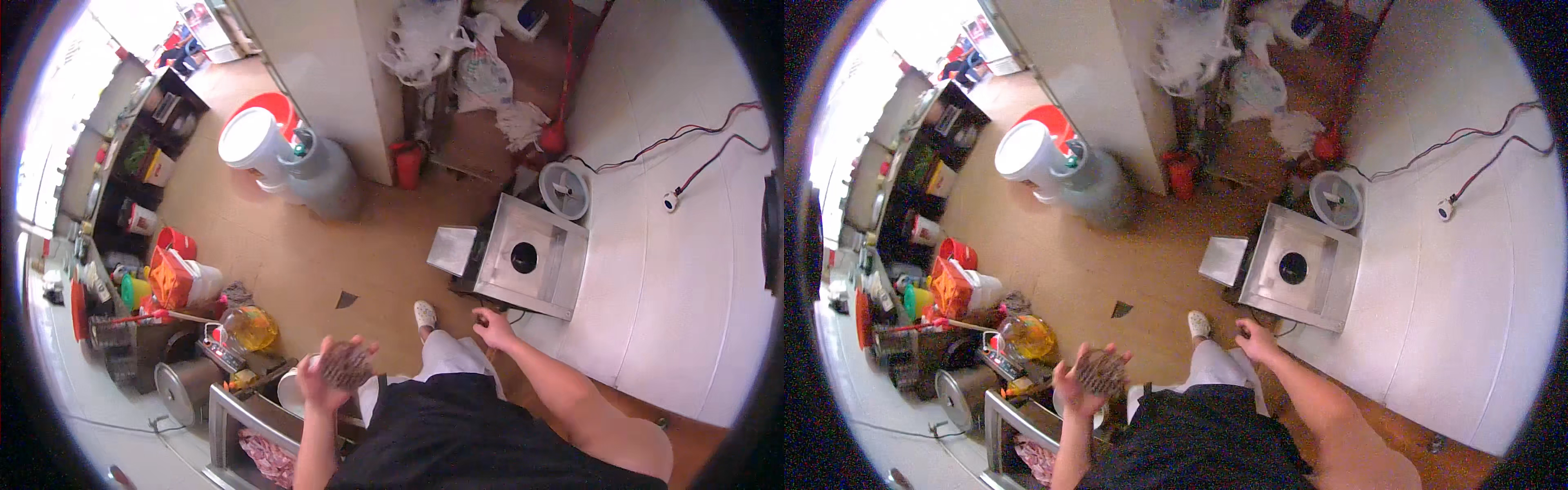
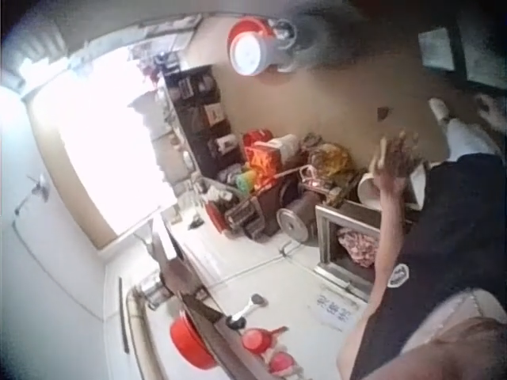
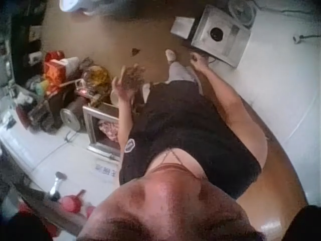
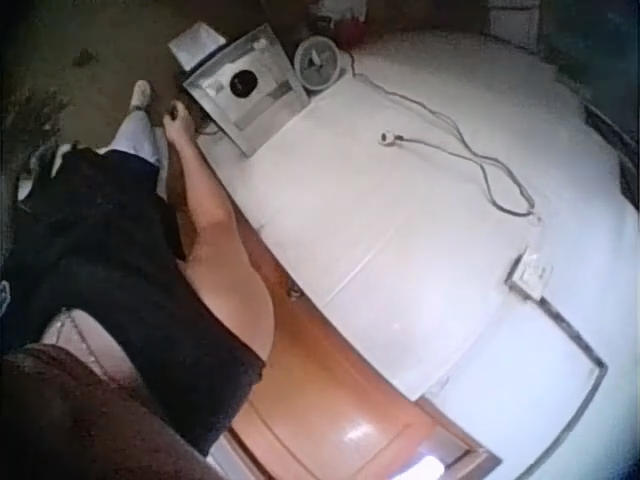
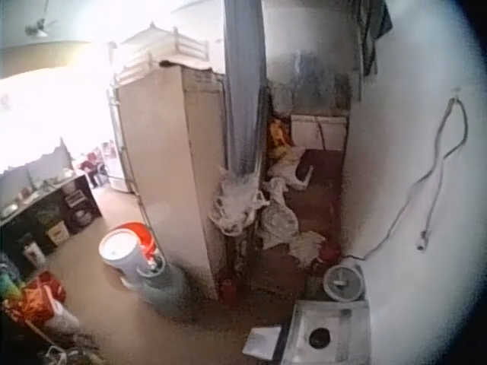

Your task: Cleaning and reassembling components of a meat grinder in a kitchen area.

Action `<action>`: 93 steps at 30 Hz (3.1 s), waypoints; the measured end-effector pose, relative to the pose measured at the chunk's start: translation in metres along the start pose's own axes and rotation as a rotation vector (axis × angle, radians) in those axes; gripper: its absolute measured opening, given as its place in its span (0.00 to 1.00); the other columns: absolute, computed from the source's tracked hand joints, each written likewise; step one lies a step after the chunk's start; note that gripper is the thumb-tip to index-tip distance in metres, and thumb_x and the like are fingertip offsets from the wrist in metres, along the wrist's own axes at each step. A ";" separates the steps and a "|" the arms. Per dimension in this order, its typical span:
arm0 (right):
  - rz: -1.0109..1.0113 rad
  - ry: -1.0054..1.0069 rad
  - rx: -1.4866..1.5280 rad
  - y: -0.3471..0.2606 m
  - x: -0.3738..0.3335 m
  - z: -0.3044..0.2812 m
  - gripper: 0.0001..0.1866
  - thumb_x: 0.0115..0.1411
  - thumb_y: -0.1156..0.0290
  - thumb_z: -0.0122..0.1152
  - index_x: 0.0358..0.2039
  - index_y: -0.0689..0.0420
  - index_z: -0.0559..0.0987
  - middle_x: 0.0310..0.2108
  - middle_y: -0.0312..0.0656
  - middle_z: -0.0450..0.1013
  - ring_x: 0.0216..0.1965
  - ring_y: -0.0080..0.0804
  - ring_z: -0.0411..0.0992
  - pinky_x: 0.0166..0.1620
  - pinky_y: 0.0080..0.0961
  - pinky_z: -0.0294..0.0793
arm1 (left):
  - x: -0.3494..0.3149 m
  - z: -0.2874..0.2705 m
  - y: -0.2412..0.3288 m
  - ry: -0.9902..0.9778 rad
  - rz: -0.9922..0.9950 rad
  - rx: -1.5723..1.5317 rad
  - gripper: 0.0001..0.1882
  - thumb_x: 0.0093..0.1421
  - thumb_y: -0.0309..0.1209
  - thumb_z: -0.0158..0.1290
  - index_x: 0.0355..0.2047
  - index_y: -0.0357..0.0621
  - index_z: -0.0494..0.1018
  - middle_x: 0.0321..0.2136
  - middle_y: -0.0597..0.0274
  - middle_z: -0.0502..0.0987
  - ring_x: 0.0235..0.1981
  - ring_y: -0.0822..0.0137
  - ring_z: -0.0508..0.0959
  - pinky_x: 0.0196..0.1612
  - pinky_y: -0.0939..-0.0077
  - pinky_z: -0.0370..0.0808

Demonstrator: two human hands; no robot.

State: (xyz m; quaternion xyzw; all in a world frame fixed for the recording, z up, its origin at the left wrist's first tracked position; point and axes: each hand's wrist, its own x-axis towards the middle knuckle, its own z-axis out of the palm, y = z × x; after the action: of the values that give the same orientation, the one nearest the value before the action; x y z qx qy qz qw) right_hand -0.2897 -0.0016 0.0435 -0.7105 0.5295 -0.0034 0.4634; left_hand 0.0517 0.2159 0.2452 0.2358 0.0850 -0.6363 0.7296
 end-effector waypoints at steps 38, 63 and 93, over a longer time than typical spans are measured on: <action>0.127 0.476 0.218 -0.036 0.127 0.012 0.21 0.56 0.74 0.67 0.51 0.59 0.80 0.53 0.49 0.73 0.53 0.46 0.74 0.53 0.37 0.78 | 0.543 -0.217 -0.280 -0.042 -0.441 1.354 0.24 0.59 0.35 0.63 0.55 0.44 0.77 0.53 0.48 0.75 0.50 0.54 0.79 0.55 0.66 0.75; -0.074 0.545 0.033 -0.023 0.147 0.026 0.09 0.55 0.82 0.62 0.38 0.62 0.82 0.38 0.47 0.78 0.36 0.41 0.78 0.38 0.30 0.79 | 0.553 -0.195 -0.283 -0.346 -0.089 1.610 0.20 0.47 0.28 0.65 0.44 0.48 0.84 0.41 0.52 0.79 0.43 0.49 0.80 0.49 0.60 0.77; -0.101 0.584 0.013 -0.029 0.152 0.024 0.07 0.55 0.82 0.62 0.36 0.62 0.82 0.35 0.46 0.78 0.34 0.42 0.78 0.35 0.31 0.79 | 0.537 -0.187 -0.203 0.069 -0.727 -0.107 0.32 0.66 0.48 0.38 0.66 0.44 0.64 0.61 0.45 0.71 0.61 0.45 0.71 0.61 0.51 0.71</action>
State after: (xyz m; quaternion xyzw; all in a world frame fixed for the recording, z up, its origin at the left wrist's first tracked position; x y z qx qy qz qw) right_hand -0.1892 -0.1005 -0.0256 -0.7021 0.6043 -0.2340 0.2951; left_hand -0.0172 -0.1927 -0.1940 0.1731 0.2210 -0.8402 0.4640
